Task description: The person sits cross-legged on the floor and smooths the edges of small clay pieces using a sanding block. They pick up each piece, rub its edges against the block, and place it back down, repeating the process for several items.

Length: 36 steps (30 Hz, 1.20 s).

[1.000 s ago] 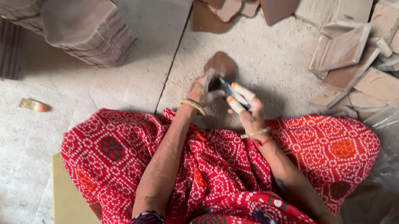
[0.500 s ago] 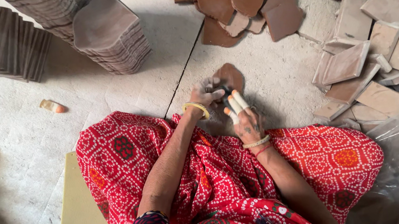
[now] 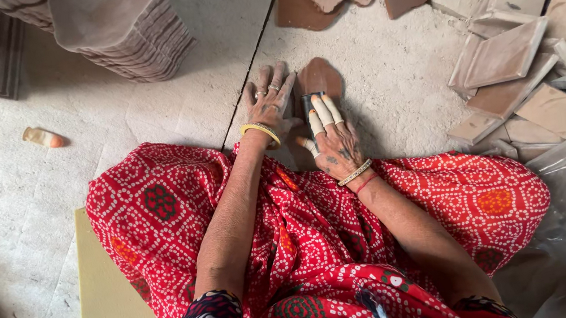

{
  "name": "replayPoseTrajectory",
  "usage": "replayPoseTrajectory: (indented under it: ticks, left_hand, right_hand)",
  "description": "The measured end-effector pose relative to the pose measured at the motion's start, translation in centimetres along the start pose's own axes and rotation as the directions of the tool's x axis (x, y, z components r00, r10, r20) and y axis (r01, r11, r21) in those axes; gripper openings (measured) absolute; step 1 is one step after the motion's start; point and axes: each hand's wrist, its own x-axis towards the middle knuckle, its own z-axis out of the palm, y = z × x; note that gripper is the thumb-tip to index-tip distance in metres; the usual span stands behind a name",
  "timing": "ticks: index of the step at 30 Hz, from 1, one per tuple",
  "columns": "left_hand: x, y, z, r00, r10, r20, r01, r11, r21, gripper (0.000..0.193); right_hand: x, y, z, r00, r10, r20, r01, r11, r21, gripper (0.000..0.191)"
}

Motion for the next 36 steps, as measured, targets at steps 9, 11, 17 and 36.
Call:
replayPoseTrajectory:
  ticks: [9,11,17,36]
  left_hand:
    - [1.0,-0.7,0.6,0.999,0.007,-0.045,-0.009,0.999,-0.053,0.116]
    - [0.8,-0.7,0.5,0.999,0.003,-0.050,-0.006,0.998,-0.063,0.116]
    - [0.6,-0.9,0.4,0.994,0.017,-0.104,-0.028,0.994,-0.108,0.116]
    - [1.4,-1.0,1.2,0.996,0.005,-0.084,-0.011,0.998,-0.065,0.128]
  right_hand:
    - [4.3,3.4,2.9,0.985,0.043,0.164,-0.019,0.989,-0.145,0.074]
    - [4.3,3.6,3.3,0.880,0.224,0.420,-0.183,0.974,-0.135,0.070]
    - [1.8,1.7,2.9,0.993,0.041,0.109,-0.039,0.999,-0.023,0.073]
    - [5.7,4.6,2.5,0.951,0.156,0.267,-0.141,0.987,-0.075,0.074]
